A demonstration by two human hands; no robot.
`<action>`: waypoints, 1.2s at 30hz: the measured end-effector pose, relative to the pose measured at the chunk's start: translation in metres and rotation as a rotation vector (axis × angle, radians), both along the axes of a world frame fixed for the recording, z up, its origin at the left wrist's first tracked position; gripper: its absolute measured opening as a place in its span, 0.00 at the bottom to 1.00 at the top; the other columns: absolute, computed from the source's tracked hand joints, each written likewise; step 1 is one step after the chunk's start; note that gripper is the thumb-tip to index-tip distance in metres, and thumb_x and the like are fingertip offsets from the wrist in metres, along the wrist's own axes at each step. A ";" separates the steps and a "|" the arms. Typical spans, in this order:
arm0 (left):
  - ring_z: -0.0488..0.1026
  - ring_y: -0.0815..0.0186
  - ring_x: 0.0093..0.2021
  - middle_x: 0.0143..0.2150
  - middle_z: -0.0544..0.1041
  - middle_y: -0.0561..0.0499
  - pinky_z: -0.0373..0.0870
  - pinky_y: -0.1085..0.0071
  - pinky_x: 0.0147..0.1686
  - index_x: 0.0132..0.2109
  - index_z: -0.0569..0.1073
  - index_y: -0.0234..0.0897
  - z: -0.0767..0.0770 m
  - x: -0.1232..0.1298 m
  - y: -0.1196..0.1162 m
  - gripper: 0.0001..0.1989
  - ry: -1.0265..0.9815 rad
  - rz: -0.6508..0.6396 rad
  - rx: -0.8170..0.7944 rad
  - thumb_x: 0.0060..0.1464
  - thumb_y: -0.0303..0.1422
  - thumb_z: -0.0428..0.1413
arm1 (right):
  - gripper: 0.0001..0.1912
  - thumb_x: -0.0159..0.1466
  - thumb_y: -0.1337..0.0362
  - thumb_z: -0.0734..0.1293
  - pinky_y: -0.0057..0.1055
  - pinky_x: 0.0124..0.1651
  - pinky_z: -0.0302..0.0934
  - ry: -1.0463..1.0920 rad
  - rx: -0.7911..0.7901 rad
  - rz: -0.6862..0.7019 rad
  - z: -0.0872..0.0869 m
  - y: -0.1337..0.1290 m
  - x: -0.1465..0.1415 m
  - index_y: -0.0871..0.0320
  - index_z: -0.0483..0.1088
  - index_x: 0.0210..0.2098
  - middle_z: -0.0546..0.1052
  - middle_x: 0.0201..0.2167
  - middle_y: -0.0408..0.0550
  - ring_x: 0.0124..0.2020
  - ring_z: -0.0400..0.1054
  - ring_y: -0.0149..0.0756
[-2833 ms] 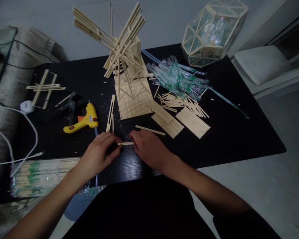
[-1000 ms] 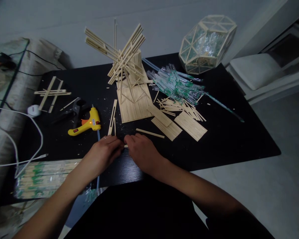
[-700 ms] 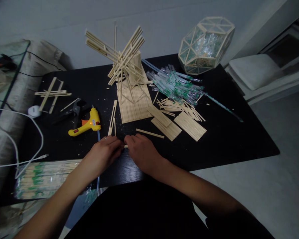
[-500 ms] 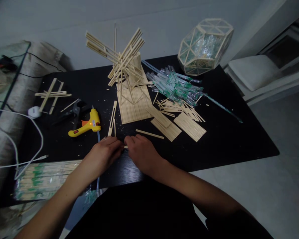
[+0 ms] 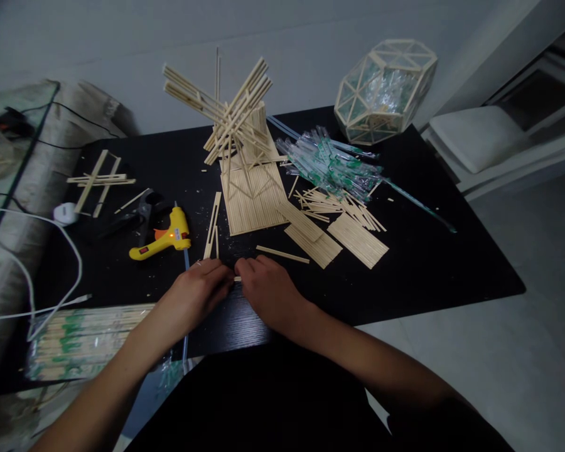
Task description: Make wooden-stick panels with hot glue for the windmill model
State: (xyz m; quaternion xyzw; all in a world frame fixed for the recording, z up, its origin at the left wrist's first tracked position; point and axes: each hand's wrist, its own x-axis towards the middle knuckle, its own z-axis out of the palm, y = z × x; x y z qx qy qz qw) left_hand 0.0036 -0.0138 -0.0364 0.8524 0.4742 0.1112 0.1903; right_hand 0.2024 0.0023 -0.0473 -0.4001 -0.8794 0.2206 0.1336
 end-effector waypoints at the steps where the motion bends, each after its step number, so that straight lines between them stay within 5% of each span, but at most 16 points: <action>1: 0.71 0.60 0.38 0.36 0.72 0.49 0.68 0.63 0.39 0.38 0.73 0.36 0.000 0.000 0.000 0.09 -0.001 0.002 -0.001 0.67 0.22 0.53 | 0.08 0.70 0.77 0.64 0.34 0.42 0.57 0.002 -0.001 -0.002 0.000 0.000 0.000 0.59 0.70 0.39 0.78 0.35 0.49 0.38 0.68 0.39; 36: 0.71 0.58 0.39 0.37 0.73 0.48 0.70 0.61 0.40 0.39 0.72 0.36 0.003 0.004 -0.003 0.07 0.024 0.015 -0.001 0.66 0.23 0.53 | 0.09 0.71 0.77 0.63 0.35 0.42 0.58 0.006 -0.026 -0.019 0.003 -0.001 0.000 0.58 0.69 0.38 0.78 0.35 0.49 0.39 0.69 0.40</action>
